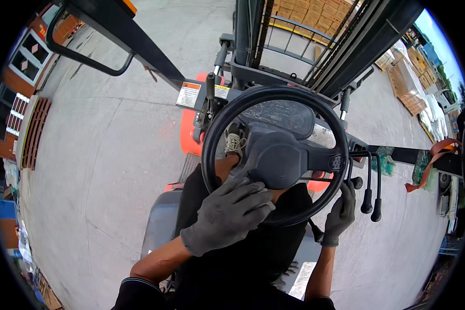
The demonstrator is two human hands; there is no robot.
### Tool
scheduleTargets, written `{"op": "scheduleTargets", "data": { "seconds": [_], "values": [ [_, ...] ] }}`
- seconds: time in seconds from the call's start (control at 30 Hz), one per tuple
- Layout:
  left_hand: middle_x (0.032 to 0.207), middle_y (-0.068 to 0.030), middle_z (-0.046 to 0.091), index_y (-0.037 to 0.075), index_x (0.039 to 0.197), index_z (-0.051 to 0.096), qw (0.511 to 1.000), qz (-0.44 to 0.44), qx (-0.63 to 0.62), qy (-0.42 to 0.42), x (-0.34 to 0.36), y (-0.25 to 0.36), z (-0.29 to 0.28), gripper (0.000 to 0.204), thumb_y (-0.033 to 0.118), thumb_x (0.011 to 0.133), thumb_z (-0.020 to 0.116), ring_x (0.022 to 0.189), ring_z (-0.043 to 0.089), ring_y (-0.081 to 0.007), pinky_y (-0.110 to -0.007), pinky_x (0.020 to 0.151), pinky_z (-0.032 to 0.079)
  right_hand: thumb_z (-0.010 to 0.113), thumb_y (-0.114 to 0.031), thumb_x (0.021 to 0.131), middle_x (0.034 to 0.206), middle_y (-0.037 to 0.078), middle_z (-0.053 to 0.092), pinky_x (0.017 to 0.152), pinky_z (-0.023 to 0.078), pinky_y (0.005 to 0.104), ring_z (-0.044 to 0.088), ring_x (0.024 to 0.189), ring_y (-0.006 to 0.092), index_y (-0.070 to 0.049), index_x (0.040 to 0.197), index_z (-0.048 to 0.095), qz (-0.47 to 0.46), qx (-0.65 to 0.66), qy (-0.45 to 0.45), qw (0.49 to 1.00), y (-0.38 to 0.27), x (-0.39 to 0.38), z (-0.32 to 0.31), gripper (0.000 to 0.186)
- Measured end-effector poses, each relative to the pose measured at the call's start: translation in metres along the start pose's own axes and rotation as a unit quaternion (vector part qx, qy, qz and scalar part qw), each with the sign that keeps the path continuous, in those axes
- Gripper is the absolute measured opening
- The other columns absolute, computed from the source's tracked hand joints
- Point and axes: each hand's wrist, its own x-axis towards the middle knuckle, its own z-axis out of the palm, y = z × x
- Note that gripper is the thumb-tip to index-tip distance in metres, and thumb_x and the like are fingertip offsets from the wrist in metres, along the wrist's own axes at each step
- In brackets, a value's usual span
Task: The person drives a forklift in an outdoor yard, maneuvering around trucks and stacks of boxes while operating the steering wheel and control levers.
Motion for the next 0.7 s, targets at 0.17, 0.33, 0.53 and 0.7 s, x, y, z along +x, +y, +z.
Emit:
{"op": "scheduleTargets", "data": {
  "seconds": [0.17,0.33,0.53,0.7],
  "values": [
    [0.099,-0.0058,0.077,0.008,0.088,0.083,0.971,0.209,-0.107,0.053,0.052,0.076,0.113,0.011,0.018,0.087,0.078,0.123,0.070,-0.0290,-0.051,0.128,0.046,0.057,0.000,0.112,0.163,0.021,0.063,0.122,0.054,0.0467,0.064,0.148,0.0374,-0.001,0.156,0.065,0.038,0.122,-0.024,0.992,0.052,-0.055,0.015,0.045],
    [0.097,-0.0015,0.077,0.017,0.084,0.088,0.972,0.233,-0.008,0.028,0.218,0.076,0.172,0.026,0.040,0.082,0.076,0.112,0.068,-0.0309,-0.057,0.119,0.042,0.060,-0.006,0.114,0.166,0.021,0.061,0.125,0.052,0.0472,0.061,0.152,0.0386,0.004,0.160,0.060,0.012,0.130,-0.027,0.991,0.077,-0.056,-0.007,0.048],
    [0.098,-0.0047,0.078,0.013,0.088,0.081,0.965,0.081,-0.014,0.250,0.206,-0.043,0.025,0.009,0.010,0.081,0.076,0.119,0.071,-0.0296,-0.046,0.117,0.051,0.047,0.007,0.113,0.157,0.020,0.069,0.122,0.052,0.0495,0.061,0.152,0.0384,0.002,0.147,0.072,-0.002,0.030,-0.002,1.000,0.033,-0.055,-0.008,0.043],
    [0.123,-0.0180,0.084,-0.001,0.093,0.082,0.985,-0.039,0.019,0.165,0.083,-0.065,-0.036,0.026,-0.010,0.082,0.060,0.133,0.073,-0.0407,-0.048,0.110,0.059,0.056,0.012,0.098,0.135,0.016,0.080,0.118,0.056,0.0502,0.068,0.144,0.0421,-0.002,0.130,0.077,-0.006,0.016,0.009,1.000,-0.003,-0.033,0.002,0.042]
  ]
}}
